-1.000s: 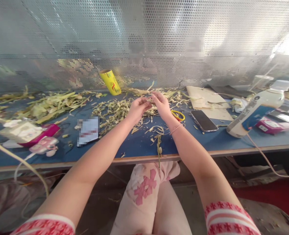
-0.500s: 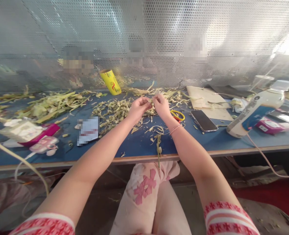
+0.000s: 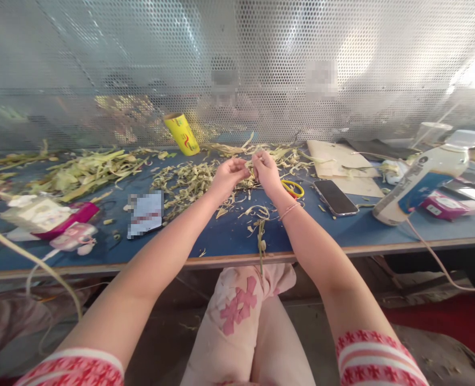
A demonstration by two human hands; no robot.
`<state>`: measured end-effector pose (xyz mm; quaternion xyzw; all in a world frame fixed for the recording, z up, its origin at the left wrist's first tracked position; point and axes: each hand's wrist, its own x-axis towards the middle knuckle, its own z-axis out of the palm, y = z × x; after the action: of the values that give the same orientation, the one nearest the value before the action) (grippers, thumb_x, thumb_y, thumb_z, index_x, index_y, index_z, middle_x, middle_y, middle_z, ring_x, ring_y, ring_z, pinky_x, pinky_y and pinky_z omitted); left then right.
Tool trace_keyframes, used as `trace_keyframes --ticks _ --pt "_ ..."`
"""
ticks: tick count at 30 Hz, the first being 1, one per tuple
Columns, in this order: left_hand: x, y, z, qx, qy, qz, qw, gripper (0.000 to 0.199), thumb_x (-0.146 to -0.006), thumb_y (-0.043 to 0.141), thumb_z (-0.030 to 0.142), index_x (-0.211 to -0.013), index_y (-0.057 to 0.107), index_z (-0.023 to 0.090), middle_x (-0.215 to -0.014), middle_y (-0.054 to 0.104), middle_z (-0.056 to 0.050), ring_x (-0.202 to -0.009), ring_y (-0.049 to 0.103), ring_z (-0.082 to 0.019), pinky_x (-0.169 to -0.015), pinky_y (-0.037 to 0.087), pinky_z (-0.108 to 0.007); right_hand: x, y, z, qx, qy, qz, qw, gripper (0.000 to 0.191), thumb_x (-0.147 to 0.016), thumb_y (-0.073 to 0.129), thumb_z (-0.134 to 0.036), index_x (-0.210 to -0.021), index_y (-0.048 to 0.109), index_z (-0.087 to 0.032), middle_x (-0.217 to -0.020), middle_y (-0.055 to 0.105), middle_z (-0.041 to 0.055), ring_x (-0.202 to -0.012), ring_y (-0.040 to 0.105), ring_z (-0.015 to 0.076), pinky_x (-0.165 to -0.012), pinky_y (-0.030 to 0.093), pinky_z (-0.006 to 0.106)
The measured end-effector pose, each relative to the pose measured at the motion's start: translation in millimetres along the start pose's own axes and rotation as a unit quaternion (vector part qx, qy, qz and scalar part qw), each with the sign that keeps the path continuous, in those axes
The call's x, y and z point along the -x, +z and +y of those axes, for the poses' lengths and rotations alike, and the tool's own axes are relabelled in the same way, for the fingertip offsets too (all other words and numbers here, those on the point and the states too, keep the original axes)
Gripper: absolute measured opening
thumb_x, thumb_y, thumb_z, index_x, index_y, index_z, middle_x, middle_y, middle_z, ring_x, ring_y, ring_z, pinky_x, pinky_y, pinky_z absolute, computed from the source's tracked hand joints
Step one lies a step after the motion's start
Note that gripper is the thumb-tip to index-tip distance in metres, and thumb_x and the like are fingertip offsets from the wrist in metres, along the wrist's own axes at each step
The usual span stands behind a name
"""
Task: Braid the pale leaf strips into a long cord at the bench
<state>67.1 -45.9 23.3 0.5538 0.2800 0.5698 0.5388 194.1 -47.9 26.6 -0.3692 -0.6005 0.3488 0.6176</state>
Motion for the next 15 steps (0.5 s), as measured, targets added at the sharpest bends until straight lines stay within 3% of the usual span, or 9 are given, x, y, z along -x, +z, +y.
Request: trace_keyframes --ticks 4,7,11,15 --pt "4.2 4.0 5.6 0.097 -0.079 -0.003 0.992 0.019 -0.068 0.066 0.008 -0.082 0.055 0.014 -0.065 0.061 0.003 -0.064 0.061 -0.008 -0.08 0.05 -0.029 -1.4 1.5 5.6 0.015 -0.013 -0.008 1.0 0.04 -0.079 0.052 -0.063 -0.077 0.04 -0.024 -0.042 0.033 -0.0095 -0.037 0.031 0.0073 -0.041 0.027 0.024" --pt "6.0 5.6 9.3 0.147 -0.099 -0.001 0.984 0.009 -0.073 0.063 0.014 -0.077 0.055 0.015 -0.063 0.061 0.002 -0.062 0.061 -0.009 -0.076 0.05 -0.028 -1.8 2.4 8.2 0.02 -0.027 -0.015 0.999 0.041 -0.079 0.052 -0.064 -0.079 0.04 -0.024 -0.042 0.034 -0.0093 -0.037 0.031 0.0075 -0.04 0.027 0.024" --pt "6.5 8.6 8.4 0.145 -0.095 0.025 0.984 0.023 -0.079 0.063 0.033 -0.069 0.049 0.016 -0.06 0.057 0.002 -0.057 0.057 -0.008 -0.068 0.048 -0.025 -0.5 4.9 8.9 0.034 -0.044 -0.031 0.998 0.04 -0.079 0.052 -0.062 -0.079 0.039 -0.024 -0.043 0.034 -0.009 -0.037 0.03 0.0072 -0.039 0.026 0.024" --pt "5.3 10.5 1.3 0.063 -0.038 0.07 0.995 0.033 -0.08 0.061 0.042 -0.068 0.043 0.017 -0.054 0.047 0.006 -0.049 0.047 -0.005 -0.056 0.041 -0.021 2.3 9.1 8.8 0.044 -0.062 -0.036 0.996 0.038 -0.081 0.052 -0.06 -0.078 0.039 -0.024 -0.044 0.034 -0.009 -0.038 0.03 0.007 -0.039 0.025 0.024"
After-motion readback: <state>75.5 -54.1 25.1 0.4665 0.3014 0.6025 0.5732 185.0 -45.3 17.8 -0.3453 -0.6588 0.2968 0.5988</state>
